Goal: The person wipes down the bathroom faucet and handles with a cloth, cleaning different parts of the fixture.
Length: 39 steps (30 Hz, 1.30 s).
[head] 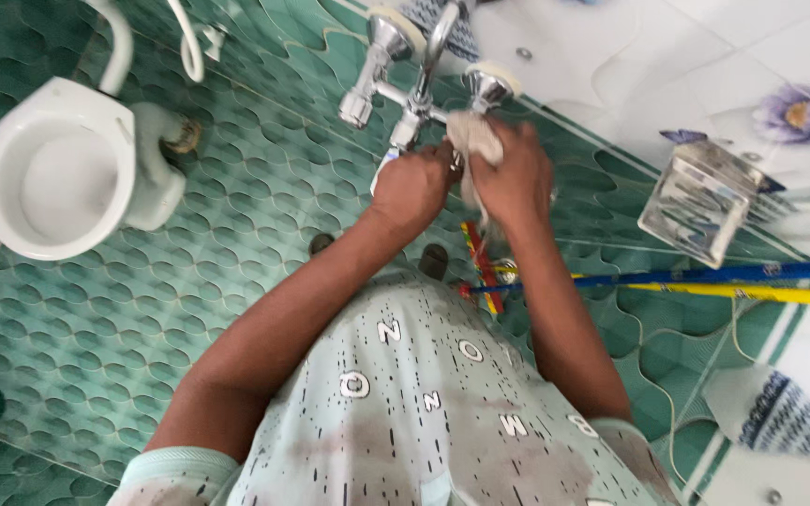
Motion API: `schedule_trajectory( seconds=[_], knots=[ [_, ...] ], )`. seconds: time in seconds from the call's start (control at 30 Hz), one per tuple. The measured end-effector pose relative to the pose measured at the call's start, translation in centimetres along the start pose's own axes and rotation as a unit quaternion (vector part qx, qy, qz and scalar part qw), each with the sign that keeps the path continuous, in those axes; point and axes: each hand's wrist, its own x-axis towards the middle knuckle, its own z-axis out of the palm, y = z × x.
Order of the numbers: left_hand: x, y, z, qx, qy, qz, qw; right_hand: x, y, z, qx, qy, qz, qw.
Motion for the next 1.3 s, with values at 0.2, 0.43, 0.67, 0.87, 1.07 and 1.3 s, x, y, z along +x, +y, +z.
schedule_trajectory(
  seconds=[0.2,0.43,0.67,0.87,1.07,1.3],
  knots=[
    [-1.3,0.0,-0.9,-0.016,-0.047,-0.006,0.999,1.1,-1.8,0.0,-0.036,0.029,-0.019,0.999],
    [-3.3,-2.0,-1.0,-0.190,-0.113,-0.013,0.975,-4.7,-2.1,-0.4,-0.019,-0.029,-0.003,0.999],
    [-4.4,-3.6,0.6,-0.229,-0.133,-0.054,0.963,-6.8,-2.8,4.9,-0.068,0.175,-0.140,0.972],
    [-5.1,-3.7,0.7,-0.198,-0.199,-0.097,0.955,-7.6,-2.2,5.9,0.009,0.161,-0.110,0.981],
    [-5.0,-4.2,0.6,-0.196,-0.185,-0.096,0.958,-7.6,-0.4,9.0,-0.017,0.219,-0.134,0.966],
    [-5.7,-4.6,0.5,-0.244,-0.248,-0.154,0.925,-8.3,1.5,10.7,0.081,0.142,-0.003,0.987]
  ],
)
